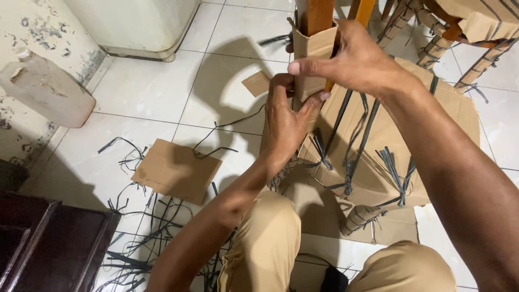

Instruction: Wrapping wooden chair components with cardboard and securing them with plastic ties for protection.

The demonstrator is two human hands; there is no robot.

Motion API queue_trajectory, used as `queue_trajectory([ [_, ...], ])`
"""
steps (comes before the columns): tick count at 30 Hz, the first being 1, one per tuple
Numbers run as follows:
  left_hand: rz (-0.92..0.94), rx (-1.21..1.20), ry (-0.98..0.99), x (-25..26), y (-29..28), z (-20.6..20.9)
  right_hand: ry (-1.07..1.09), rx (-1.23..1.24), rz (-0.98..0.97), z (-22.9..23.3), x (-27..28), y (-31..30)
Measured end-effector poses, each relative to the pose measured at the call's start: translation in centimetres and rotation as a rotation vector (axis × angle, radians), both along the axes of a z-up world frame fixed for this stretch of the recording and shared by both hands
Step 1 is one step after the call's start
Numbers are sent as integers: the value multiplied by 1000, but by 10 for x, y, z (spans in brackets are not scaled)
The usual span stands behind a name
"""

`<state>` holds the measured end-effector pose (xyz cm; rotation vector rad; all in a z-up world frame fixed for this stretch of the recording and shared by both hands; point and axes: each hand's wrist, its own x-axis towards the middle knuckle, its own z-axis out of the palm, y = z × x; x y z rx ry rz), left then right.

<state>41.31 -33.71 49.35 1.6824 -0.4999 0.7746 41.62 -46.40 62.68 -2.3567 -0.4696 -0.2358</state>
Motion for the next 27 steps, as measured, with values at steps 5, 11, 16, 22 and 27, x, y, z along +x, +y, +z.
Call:
queue_trajectory([
  [5,3,40,-21,14,6,-9,83,-11,-17,10,8,3],
  [11,-133,28,142,0,21,-1,148,-7,-66,8,11,2],
  [16,-296,-339,145,11,19,5,249,-65,-160,8,11,2],
  [22,-259,-497,313,5,25,44,161,54,-5,6,9,4],
  [27,-184,-533,47,17,26,26,204,38,-206,3,-4,13],
])
